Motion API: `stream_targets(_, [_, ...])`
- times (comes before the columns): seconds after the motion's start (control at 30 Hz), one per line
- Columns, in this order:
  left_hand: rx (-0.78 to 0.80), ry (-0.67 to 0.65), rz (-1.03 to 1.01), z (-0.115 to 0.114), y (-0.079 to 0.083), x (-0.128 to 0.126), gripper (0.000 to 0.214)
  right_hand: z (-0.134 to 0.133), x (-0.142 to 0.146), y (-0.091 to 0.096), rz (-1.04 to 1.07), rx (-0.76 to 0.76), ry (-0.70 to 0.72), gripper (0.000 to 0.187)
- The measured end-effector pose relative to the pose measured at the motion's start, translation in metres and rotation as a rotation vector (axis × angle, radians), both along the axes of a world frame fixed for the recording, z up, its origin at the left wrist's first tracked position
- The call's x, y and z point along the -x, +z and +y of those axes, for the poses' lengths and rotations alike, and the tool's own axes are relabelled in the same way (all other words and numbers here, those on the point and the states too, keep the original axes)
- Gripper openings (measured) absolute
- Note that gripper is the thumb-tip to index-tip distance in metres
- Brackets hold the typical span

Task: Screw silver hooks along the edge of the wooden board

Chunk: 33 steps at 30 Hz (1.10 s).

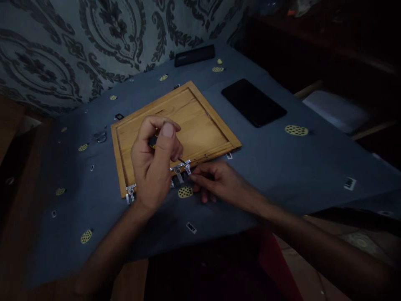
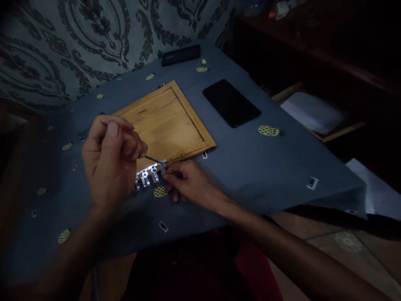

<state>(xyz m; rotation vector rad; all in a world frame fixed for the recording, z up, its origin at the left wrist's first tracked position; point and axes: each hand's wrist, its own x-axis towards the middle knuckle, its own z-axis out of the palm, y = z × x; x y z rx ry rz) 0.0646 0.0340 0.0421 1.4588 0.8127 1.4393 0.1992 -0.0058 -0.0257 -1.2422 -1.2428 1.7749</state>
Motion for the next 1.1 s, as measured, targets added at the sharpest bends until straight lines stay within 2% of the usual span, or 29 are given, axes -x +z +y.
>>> stream_targets(0.5, [0.008, 0.011, 0.064, 0.0004, -0.0067, 0.0025, 0.024, -0.0001, -0.0014, 0.0002, 0.01, 0.019, -0.003, 0.018])
stream_targets(0.83, [-0.009, -0.042, 0.067, 0.0041, -0.0096, 0.001, 0.025, -0.0003, -0.0001, 0.0027, -0.001, 0.018, -0.009, 0.02])
stream_targets(1.1, [0.005, -0.1, 0.073, 0.009, -0.0051, -0.0048, 0.032, -0.0005, -0.0011, -0.0018, 0.025, -0.022, -0.001, 0.021])
